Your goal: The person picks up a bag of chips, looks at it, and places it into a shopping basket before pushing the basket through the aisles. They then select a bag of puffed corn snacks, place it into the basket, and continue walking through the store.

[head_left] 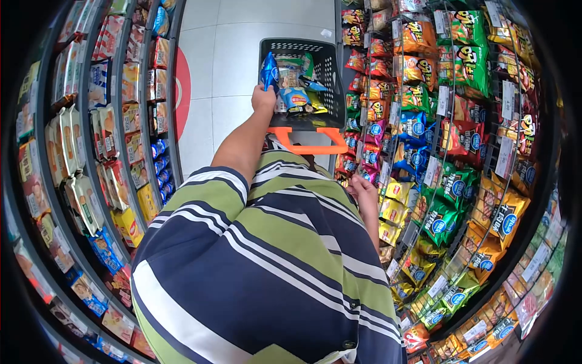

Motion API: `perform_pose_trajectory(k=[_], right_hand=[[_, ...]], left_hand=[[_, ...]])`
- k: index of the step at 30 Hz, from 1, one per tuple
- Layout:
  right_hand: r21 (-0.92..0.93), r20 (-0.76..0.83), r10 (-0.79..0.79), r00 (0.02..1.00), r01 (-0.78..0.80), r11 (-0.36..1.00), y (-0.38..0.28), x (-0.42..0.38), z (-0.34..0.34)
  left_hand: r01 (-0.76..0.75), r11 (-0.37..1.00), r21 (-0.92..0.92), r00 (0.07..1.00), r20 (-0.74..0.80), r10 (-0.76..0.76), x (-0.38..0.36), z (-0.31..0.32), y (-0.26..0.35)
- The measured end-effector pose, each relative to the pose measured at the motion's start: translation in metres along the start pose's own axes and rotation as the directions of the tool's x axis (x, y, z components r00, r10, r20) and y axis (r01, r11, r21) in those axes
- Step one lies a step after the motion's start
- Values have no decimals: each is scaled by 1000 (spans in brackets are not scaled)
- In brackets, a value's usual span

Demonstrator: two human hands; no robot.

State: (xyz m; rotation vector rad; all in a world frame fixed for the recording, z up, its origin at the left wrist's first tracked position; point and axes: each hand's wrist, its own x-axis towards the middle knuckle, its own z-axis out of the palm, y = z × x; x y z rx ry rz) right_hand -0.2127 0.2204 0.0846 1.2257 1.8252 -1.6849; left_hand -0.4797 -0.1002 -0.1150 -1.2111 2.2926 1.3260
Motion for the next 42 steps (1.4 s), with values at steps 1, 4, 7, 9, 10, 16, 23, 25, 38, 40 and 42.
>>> perform_pose_trajectory(k=[1, 4, 7, 9, 10, 16, 23, 25, 38, 40, 42], right_hand=[[1, -6, 2, 1000, -2, 1000, 0, -2, 1], [-12, -24, 2, 1000, -2, 1000, 2, -2, 0], [-34, -22, 0, 1000, -1, 999, 7, -3, -3], [-13, -21, -2, 1000, 2, 1000, 11, -1, -4], [24, -23, 5, 1000, -4, 1000, 14, 0, -4], [51, -43, -24, 999, 26, 998, 46, 18, -8], [-123, -66, -91, 994, 82, 989, 108, 44, -31], [-160, -70, -154, 986, 142, 977, 110, 46, -29], [-472, 177, -789, 589, 754, 457, -11, 69, 62], [-588, 282, -710, 645, 701, 404, -9, 77, 82], [-692, 432, -600, 673, 674, 259, -16, 84, 84]], left_hand=[[9, 999, 38, 1000, -7, -9, 0, 4, -6], [89, 996, -12, 995, 47, -89, -6, 3, -12], [107, 993, 45, 984, 137, -112, 52, 61, -82], [160, 984, 83, 935, 307, -178, 50, 59, -78], [187, 976, 113, 885, 412, -217, 44, 59, -78], [-344, 914, 214, 770, 622, 144, -1, 59, -90], [-653, 757, 4, 390, 859, 332, -143, 12, 6], [-690, 724, -16, 276, 918, 283, -165, 3, 19], [-915, 374, 149, 235, 952, 195, -193, 15, 11], [-942, 319, 100, 195, 939, 282, -182, 22, -1], [-948, 291, 126, 227, 912, 343, -173, 27, -12]])
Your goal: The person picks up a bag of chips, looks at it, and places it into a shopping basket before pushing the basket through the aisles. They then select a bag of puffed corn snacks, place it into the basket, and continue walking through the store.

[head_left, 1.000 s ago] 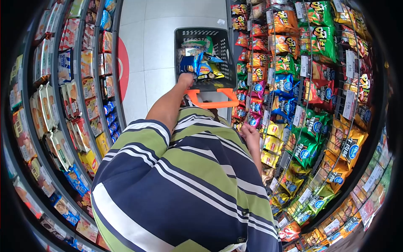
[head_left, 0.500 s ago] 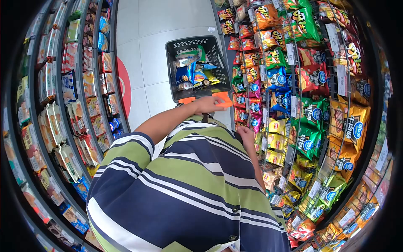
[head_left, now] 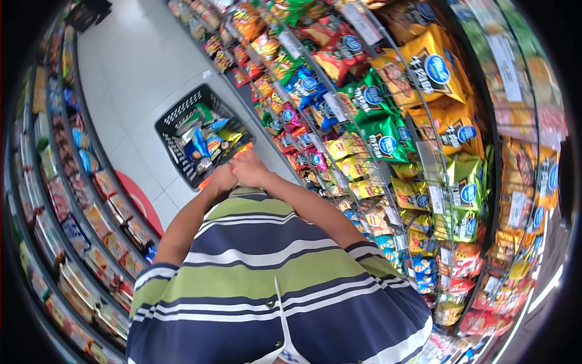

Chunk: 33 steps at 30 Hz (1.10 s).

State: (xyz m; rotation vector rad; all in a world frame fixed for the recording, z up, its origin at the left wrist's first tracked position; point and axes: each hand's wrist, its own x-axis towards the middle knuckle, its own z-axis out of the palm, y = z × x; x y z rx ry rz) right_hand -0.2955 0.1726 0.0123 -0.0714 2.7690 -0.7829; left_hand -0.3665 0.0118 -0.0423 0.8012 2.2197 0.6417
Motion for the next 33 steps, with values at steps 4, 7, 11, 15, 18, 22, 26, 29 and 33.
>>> perform_pose_trajectory(k=[4, 7, 11, 15, 18, 22, 26, 29, 33], right_hand=[[23, 56, 5, 998, -6, 1000, 2, -2, 2], [8, 47, -19, 999, 19, 1000, 3, -6, 3], [-14, 136, -26, 990, 28, 1000, 0, -5, -2], [60, 111, -17, 994, 10, 998, 10, -4, 7], [67, 93, -20, 995, 14, 998, 7, -6, 7], [-54, 83, 7, 997, -2, 999, 1, -5, 0], [-97, 49, 2, 999, 2, 995, 0, -1, 0], [-104, 41, 15, 999, -11, 995, 3, 3, 1], [-149, 168, 21, 986, 4, 989, 10, 17, 4]], left_hand=[[18, 1000, 17, 999, 32, -18, -4, -6, 6], [66, 996, 62, 995, 70, -70, -18, -24, 27], [101, 990, 99, 988, 107, -111, -27, -28, 19], [105, 978, 179, 979, 153, -133, -27, -26, 12], [140, 977, 164, 974, 155, -165, -24, -24, 11], [131, 985, 108, 982, 120, -144, -24, -21, 8], [121, 990, 78, 986, 102, -129, -24, -24, 12], [172, 983, 64, 971, 160, -180, -23, -29, 19], [176, 984, 1, 974, 145, -174, -23, -34, 22]])
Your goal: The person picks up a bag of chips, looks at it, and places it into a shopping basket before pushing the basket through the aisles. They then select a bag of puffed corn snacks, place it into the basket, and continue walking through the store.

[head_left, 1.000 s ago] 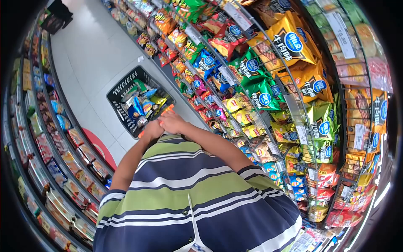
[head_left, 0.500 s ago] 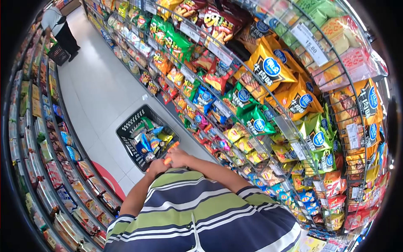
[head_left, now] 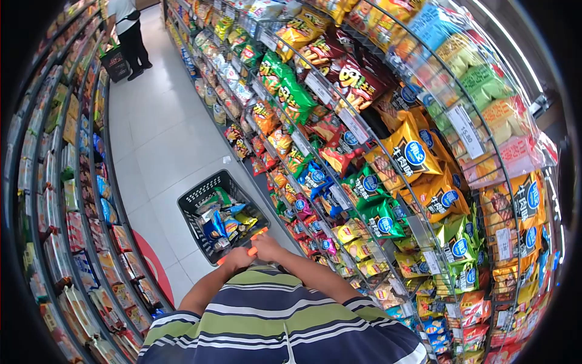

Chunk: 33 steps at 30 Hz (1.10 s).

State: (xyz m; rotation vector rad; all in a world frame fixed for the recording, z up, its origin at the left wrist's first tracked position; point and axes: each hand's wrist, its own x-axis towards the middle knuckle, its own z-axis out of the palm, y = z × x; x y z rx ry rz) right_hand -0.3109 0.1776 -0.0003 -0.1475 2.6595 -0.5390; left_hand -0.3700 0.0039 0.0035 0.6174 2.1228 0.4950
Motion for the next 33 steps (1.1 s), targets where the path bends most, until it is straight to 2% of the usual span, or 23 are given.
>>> perform_pose_trajectory(k=[3, 6, 9, 15, 27, 31, 33], right_hand=[[23, -107, -8, 994, 10, 1000, 0, -1, 0], [-91, -40, -23, 999, 19, 996, -7, 2, -5], [-136, -73, 17, 997, -27, 990, -22, 0, 2], [-90, -33, 61, 998, -64, 994, -20, 5, 8], [-133, -37, 47, 998, -52, 990, -22, 6, -6], [-125, -79, 37, 996, -47, 991, -20, 4, -6], [-117, -97, 17, 995, -28, 993, -18, 6, -1]], left_hand=[[-35, 999, -31, 999, -23, 34, 2, 0, 0], [-76, 997, -25, 995, -64, 74, 3, 2, -3], [-99, 995, -4, 992, -83, 98, 9, 5, -8], [-76, 997, -35, 993, -95, 72, 6, 4, -3], [-113, 992, -52, 989, -100, 107, 12, 6, -10], [-67, 996, -66, 996, -58, 63, 26, 13, -14], [-94, 994, -61, 994, -66, 90, 28, 13, -14]])
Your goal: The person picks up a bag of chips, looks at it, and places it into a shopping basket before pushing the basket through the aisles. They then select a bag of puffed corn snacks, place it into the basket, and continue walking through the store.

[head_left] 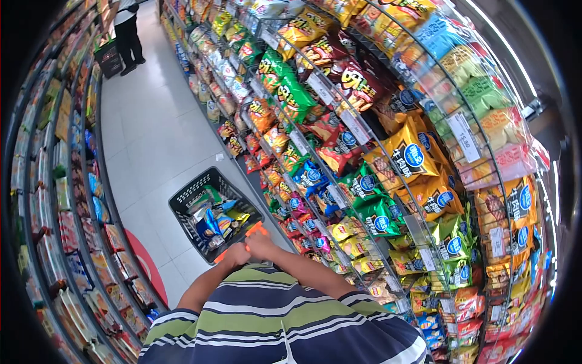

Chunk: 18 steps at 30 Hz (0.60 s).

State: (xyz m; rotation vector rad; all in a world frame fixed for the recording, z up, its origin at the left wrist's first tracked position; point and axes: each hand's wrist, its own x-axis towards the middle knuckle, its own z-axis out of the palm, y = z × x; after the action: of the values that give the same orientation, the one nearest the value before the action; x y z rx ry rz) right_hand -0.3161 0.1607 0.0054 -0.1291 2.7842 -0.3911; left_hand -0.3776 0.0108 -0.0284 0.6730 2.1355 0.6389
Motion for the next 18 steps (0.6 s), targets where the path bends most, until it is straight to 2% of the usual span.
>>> perform_pose_trajectory(k=[8, 14, 18], right_hand=[[22, -7, 35, 999, -34, 999, -2, 3, 4], [16, -22, 11, 1000, -10, 1000, -2, -1, -6], [17, -74, 20, 997, -19, 1000, 1, 4, 8]], left_hand=[[7, 1000, -18, 1000, 4, -7, -14, -15, 16], [-64, 997, 48, 996, -59, 67, 12, 13, -22], [-138, 987, 83, 990, -9, 140, 22, 19, -28]])
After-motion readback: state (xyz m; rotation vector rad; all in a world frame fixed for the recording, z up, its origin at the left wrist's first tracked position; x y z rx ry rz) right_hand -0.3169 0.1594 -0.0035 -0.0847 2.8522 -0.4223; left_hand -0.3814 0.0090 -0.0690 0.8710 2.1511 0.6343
